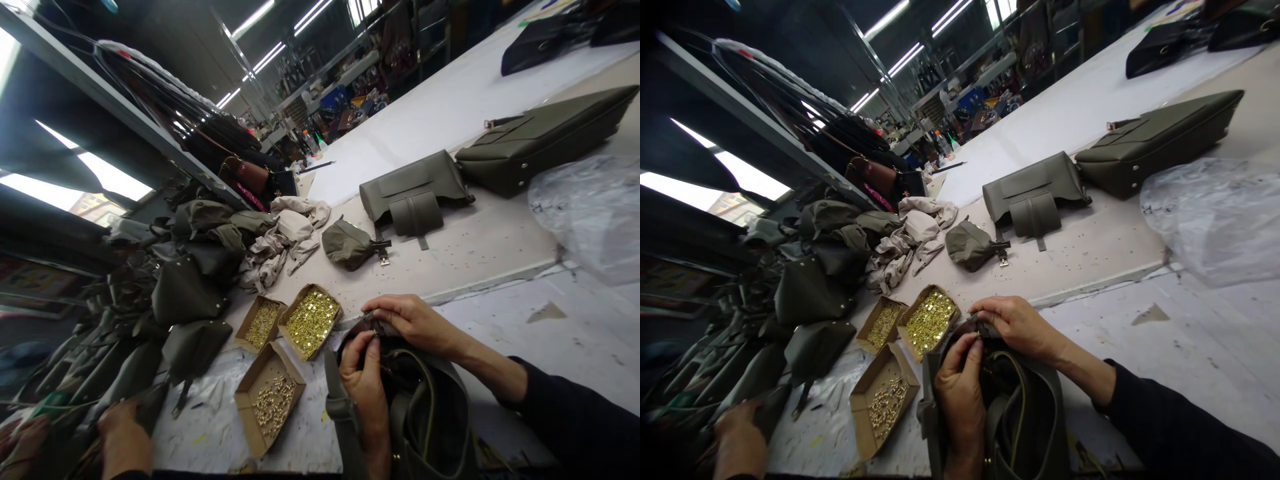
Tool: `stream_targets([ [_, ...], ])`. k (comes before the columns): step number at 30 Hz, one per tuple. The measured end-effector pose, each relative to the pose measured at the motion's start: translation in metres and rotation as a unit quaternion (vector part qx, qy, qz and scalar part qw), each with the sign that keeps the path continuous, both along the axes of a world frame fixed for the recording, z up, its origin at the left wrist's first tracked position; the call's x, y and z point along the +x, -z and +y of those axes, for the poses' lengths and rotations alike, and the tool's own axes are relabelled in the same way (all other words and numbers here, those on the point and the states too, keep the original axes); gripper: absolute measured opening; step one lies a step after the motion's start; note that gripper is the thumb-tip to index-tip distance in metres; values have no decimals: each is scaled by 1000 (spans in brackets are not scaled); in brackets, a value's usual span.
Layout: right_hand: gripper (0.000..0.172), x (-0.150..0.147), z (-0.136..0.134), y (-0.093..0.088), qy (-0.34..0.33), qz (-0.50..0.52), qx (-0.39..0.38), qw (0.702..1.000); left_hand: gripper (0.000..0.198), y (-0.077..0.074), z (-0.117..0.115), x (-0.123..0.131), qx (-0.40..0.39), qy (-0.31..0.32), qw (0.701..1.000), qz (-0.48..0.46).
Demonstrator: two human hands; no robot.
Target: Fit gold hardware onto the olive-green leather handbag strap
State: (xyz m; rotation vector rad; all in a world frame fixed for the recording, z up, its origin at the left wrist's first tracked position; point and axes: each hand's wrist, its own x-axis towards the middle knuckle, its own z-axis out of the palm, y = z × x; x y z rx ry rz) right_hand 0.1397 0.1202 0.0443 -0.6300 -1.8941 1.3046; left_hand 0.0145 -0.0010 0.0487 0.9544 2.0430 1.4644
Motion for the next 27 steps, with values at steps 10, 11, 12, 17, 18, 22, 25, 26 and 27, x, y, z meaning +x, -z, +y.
stream_targets([
  [10,27,-1,-5,2,13,9,18,1000,33,16,3,1,-3,-52,991,-122],
  [11,27,-1,-5,2,13,9,19,1000,33,17,3,2,-3,-50,992,-117],
  [12,27,-1,-6,2,12,8,18,1000,34,16,3,2,-4,-48,993,-111],
  [17,27,0,-6,3,10,3,20,1000,36,17,3,4,3,-56,993,-107],
  [18,27,0,-6,3,10,2,20,1000,37,19,4,3,4,-57,993,-108],
  [22,27,1,-7,2,10,0,24,1000,37,27,5,0,3,-60,991,-117],
  [25,27,0,-9,2,12,3,28,1000,38,30,5,-1,3,-62,990,-123],
  [26,27,0,-9,2,14,4,29,999,38,29,5,0,2,-61,991,-120],
  [27,27,0,-9,3,16,5,31,999,37,28,5,0,-1,-56,992,-113],
])
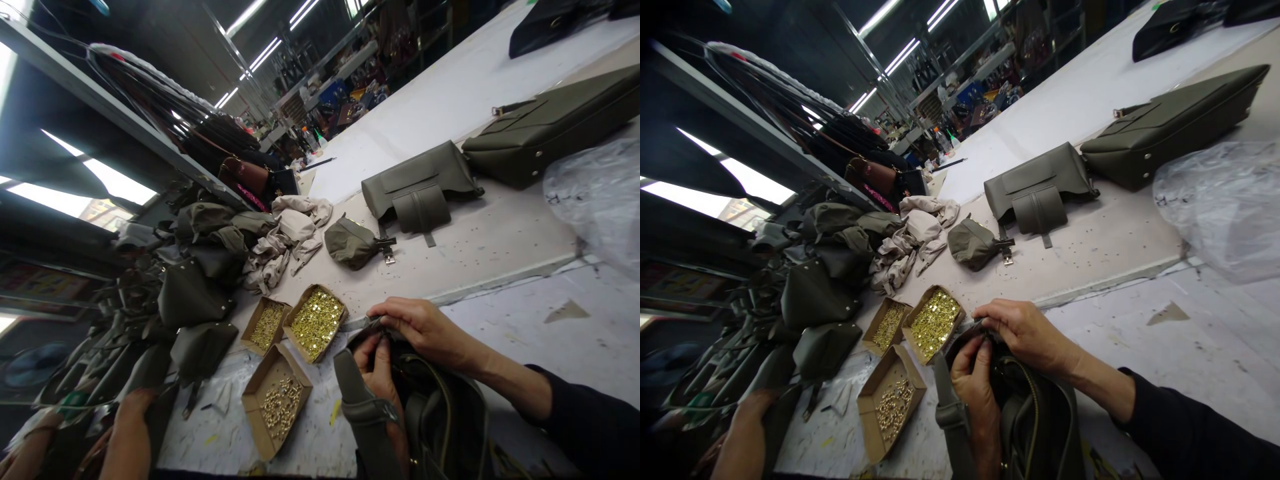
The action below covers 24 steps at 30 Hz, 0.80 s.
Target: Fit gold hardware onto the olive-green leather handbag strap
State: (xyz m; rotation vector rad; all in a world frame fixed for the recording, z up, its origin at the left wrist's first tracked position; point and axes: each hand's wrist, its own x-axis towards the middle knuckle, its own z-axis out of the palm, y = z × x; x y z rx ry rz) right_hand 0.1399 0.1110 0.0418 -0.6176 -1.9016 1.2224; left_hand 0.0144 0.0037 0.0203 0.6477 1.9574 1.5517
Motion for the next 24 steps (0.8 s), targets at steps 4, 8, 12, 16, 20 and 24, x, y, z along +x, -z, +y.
stream_targets([
  [4,26,0,-1,0,2,3,16,1000,36,-3,-1,1,-7,7,999,33],
  [8,26,1,-1,-2,2,7,32,999,38,-2,0,0,-10,3,1000,17],
  [12,26,1,-2,-4,5,10,39,999,39,-3,1,1,-10,-10,1000,-8],
  [16,26,1,-3,-5,-2,13,45,999,40,-5,2,4,19,-24,998,-49],
  [20,25,1,-3,-5,-6,16,49,999,36,-10,4,5,59,-19,995,-75],
  [24,25,1,-2,-4,-16,18,40,999,29,-15,4,5,57,17,997,-43],
])
